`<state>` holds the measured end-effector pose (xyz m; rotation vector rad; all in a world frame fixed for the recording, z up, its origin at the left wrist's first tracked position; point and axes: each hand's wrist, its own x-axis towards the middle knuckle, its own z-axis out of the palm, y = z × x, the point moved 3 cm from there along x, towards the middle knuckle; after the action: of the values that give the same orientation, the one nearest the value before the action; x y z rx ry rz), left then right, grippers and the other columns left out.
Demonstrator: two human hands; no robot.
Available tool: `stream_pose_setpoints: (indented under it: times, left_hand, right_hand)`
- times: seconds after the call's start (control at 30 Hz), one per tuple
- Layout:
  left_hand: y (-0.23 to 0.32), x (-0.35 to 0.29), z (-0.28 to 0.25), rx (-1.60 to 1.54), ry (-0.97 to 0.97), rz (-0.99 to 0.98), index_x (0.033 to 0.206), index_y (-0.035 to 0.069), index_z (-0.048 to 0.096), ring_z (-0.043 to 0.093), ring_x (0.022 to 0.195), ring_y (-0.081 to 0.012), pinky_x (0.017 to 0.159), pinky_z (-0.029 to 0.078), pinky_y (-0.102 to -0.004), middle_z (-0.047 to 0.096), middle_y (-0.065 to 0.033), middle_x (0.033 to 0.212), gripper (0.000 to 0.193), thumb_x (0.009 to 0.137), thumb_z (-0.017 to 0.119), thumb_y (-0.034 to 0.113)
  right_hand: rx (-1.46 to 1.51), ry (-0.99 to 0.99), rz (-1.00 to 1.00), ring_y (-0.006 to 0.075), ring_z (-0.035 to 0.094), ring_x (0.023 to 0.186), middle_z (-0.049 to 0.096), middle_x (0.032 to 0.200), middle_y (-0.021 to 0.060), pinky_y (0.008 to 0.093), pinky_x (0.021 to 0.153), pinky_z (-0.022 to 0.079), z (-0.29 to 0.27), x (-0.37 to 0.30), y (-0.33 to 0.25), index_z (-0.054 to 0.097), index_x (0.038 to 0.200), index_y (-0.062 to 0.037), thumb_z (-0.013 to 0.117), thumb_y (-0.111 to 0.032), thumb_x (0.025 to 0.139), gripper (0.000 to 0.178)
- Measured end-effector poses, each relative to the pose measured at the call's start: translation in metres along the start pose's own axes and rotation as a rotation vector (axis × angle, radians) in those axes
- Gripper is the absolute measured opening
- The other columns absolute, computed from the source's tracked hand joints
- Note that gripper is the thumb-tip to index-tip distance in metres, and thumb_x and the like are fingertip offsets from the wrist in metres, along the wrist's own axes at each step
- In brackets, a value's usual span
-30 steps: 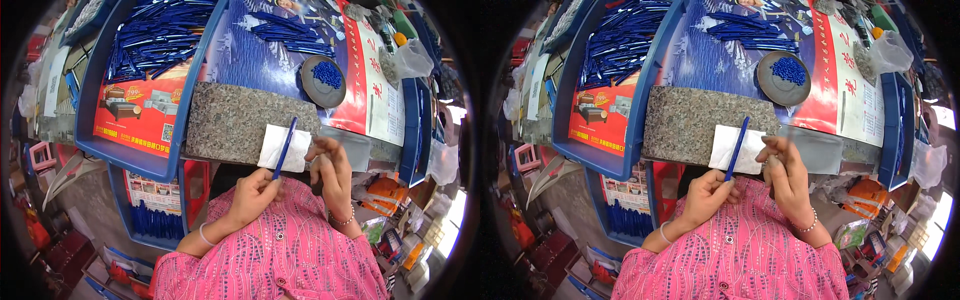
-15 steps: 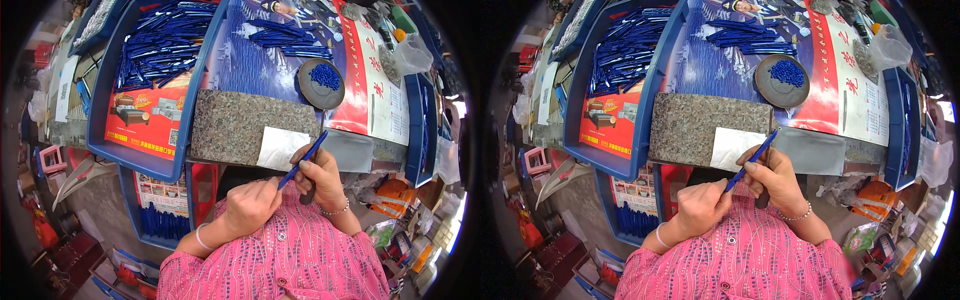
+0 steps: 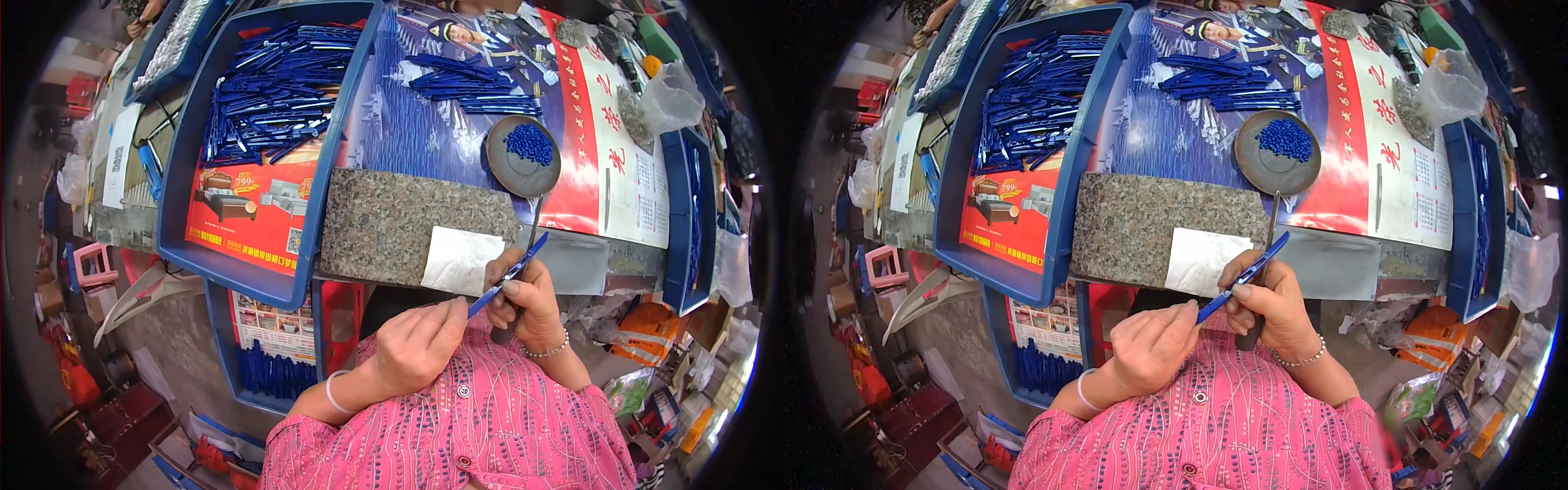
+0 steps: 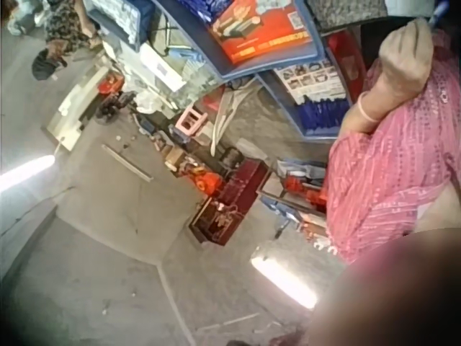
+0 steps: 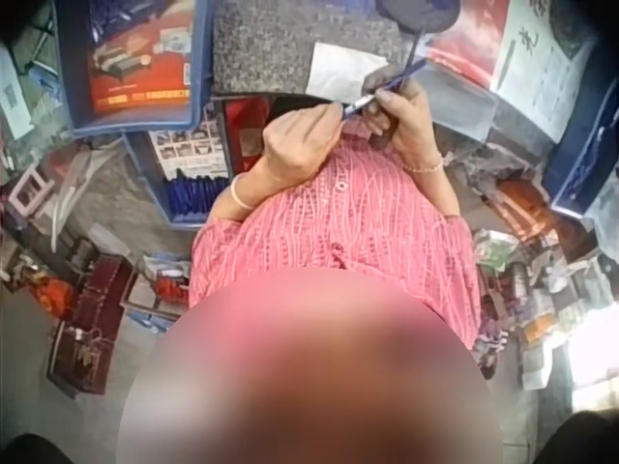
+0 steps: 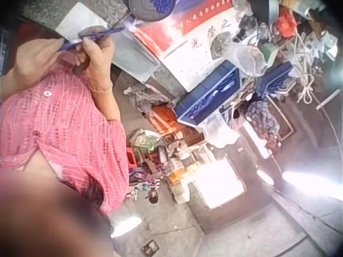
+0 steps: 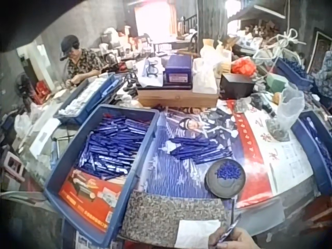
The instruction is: The recorder is manually assembling ballpoint pens by inserting internal components and ink cartridges into blue pen barrels.
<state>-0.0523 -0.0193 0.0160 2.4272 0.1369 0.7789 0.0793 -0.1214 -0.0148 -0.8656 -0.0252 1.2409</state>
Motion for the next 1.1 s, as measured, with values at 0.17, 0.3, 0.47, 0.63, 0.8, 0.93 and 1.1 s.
stream_pose_setpoints:
  times: [0.17, 0.3, 0.47, 0.63, 0.8, 0.93, 1.1]
  left_hand:
    - [0.000, 0.002, -0.002, -0.034, 0.020, 0.019, 0.101, -0.005, 0.057, 0.063, 0.064, -0.0234, 0.054, 0.052, -0.0297, 0.064, -0.0132, 0.080, 0.038, 0.065, 0.070, -0.002]
    - [-0.003, 0.003, -0.001, -0.098, 0.021, -0.060, 0.097, -0.004, 0.058, 0.064, 0.063, -0.0233, 0.052, 0.051, -0.0291, 0.064, -0.0129, 0.079, 0.033, 0.066, 0.070, -0.002]
    - [-0.007, 0.002, 0.003, -0.276, -0.016, -0.274, 0.090, -0.002, 0.060, 0.061, 0.055, -0.0188, 0.049, 0.048, -0.0271, 0.063, -0.0109, 0.071, 0.021, 0.071, 0.069, -0.001]
    - [-0.012, -0.005, 0.006, -0.494, -0.033, -0.603, 0.087, -0.001, 0.060, 0.059, 0.051, -0.0122, 0.047, 0.046, -0.0243, 0.063, -0.0089, 0.066, 0.014, 0.076, 0.067, 0.001]
    - [-0.013, -0.004, 0.003, -0.364, 0.000, -0.500, 0.088, -0.001, 0.060, 0.058, 0.050, -0.0154, 0.047, 0.045, -0.0254, 0.062, -0.0096, 0.066, 0.014, 0.075, 0.067, 0.000]
    - [-0.011, 0.000, 0.001, -0.118, 0.042, -0.292, 0.088, 0.000, 0.059, 0.056, 0.048, -0.0207, 0.045, 0.043, -0.0302, 0.059, -0.0106, 0.064, 0.019, 0.071, 0.067, -0.002]
    - [-0.010, 0.000, 0.001, -0.052, 0.028, -0.251, 0.090, -0.002, 0.058, 0.057, 0.051, -0.0240, 0.046, 0.044, -0.0334, 0.058, -0.0115, 0.066, 0.022, 0.069, 0.066, -0.001]
  right_hand:
    - [0.021, -0.044, -0.036, 0.0100, 0.043, 0.044, 0.053, 0.064, 0.0086, 0.0252, 0.041, 0.039, 0.001, 0.000, -0.001, 0.051, 0.092, 0.0039, 0.061, -0.008, 0.080, 0.020]
    - [-0.006, -0.025, -0.022, 0.0095, 0.043, 0.045, 0.053, 0.064, 0.0076, 0.0242, 0.041, 0.038, 0.003, 0.001, -0.002, 0.051, 0.094, 0.0031, 0.061, -0.007, 0.080, 0.020]
    - [-0.103, 0.047, 0.002, 0.0090, 0.040, 0.042, 0.051, 0.068, 0.0088, 0.0239, 0.037, 0.036, 0.012, 0.003, -0.002, 0.048, 0.095, 0.0019, 0.062, -0.007, 0.079, 0.024]
    - [-0.165, 0.054, 0.051, 0.0075, 0.041, 0.045, 0.051, 0.070, 0.0066, 0.0217, 0.041, 0.036, 0.017, 0.005, 0.000, 0.048, 0.105, 0.0035, 0.062, -0.005, 0.078, 0.032]
    - [-0.315, 0.068, 0.016, 0.0072, 0.044, 0.049, 0.055, 0.080, 0.0088, 0.0206, 0.043, 0.036, 0.023, 0.002, 0.002, 0.042, 0.114, 0.0030, 0.059, 0.000, 0.078, 0.039]
    - [-0.324, 0.112, -0.009, 0.0072, 0.048, 0.054, 0.059, 0.091, 0.0121, 0.0198, 0.045, 0.038, 0.030, 0.001, 0.002, 0.032, 0.125, -0.0016, 0.057, 0.004, 0.077, 0.054]
    - [-0.311, 0.126, -0.036, 0.0072, 0.049, 0.054, 0.060, 0.093, 0.0125, 0.0197, 0.047, 0.040, 0.028, 0.001, 0.005, 0.028, 0.127, -0.0044, 0.058, 0.004, 0.076, 0.060]
